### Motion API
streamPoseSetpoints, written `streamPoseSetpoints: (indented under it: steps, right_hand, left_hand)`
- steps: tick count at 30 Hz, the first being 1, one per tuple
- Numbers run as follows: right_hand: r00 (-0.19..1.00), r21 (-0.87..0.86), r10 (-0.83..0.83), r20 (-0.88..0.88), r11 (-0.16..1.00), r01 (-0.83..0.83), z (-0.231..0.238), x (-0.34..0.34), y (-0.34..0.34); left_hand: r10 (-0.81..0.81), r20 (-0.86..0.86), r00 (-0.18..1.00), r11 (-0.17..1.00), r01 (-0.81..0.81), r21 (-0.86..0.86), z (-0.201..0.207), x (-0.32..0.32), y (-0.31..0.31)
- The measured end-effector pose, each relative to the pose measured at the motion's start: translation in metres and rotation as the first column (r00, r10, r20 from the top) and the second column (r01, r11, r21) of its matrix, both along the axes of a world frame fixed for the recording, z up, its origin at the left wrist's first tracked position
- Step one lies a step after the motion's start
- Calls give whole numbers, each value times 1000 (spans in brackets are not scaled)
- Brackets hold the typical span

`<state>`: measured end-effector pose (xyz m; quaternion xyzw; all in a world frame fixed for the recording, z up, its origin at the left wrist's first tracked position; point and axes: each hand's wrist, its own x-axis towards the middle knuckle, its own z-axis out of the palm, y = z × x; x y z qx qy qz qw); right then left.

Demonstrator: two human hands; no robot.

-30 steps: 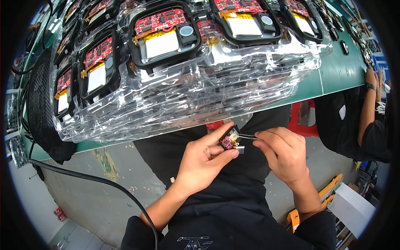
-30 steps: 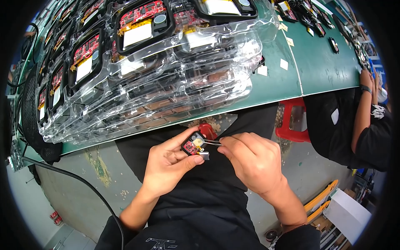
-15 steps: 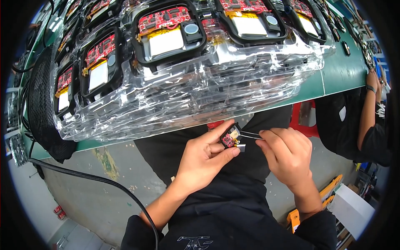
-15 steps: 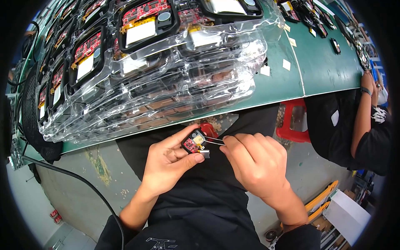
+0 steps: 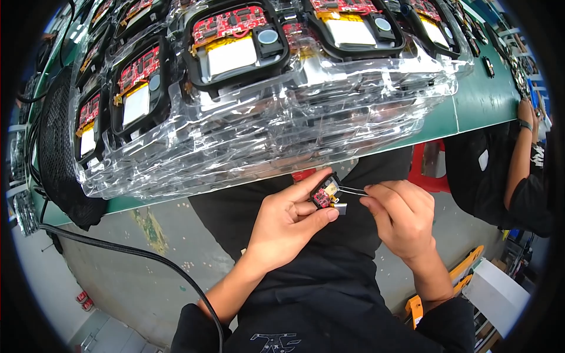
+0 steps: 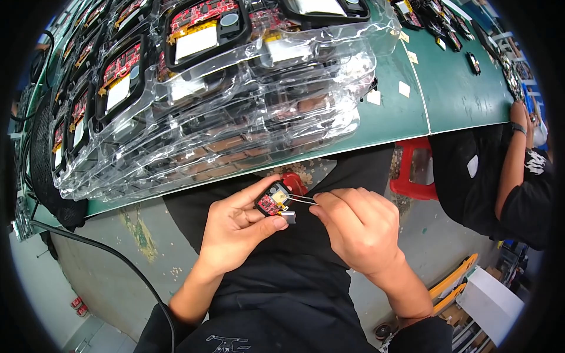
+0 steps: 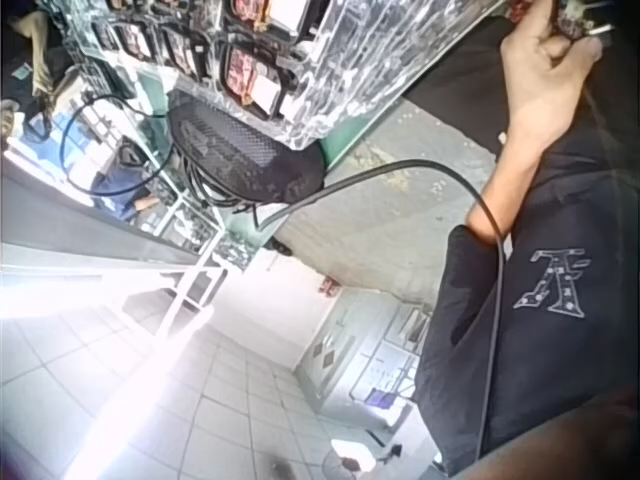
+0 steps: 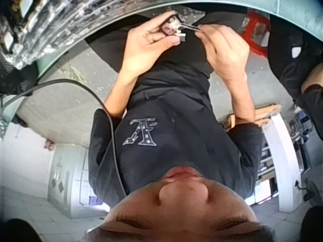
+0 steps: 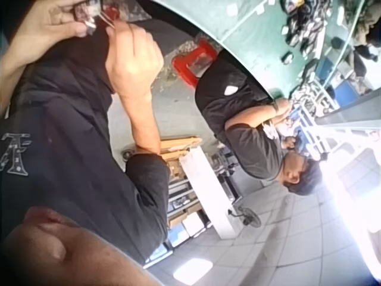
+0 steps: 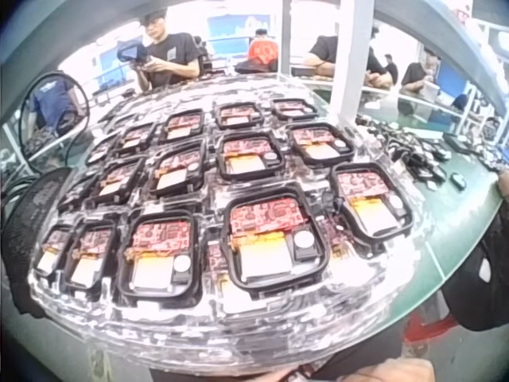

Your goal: The person is using tweezers to assemble small electronic components, specifically attaching wires or thin cables to circuit boards for small handheld devices.

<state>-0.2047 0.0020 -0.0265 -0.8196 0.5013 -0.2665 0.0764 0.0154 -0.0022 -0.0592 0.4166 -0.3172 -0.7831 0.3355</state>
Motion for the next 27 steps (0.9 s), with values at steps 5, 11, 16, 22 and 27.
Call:
streamPoseSetpoints:
  steps: [5,11,16,22,27]
  right_hand:
    - [999,-26,-38,-22,999,37,2,6,3]
    - [998,-42,-53,-38,998,51,1,7,4]
    - [996,-62,-66,-61,996,62,3,7,5]
    - [987,-69,-78,-137,995,69,4,13,10]
    - [997,-27,-67,-30,997,66,0,11,8]
  left_hand:
    - [28,-5,1000,1000,-28,11,3,-3,1]
    - [35,-11,999,999,-34,18,1,-5,3]
    - [75,-13,997,997,-75,25,4,-6,1]
    - [37,34,999,999,-37,-2,0,-5,4]
    - [38,23,999,999,-38,8,-1,-5,4]
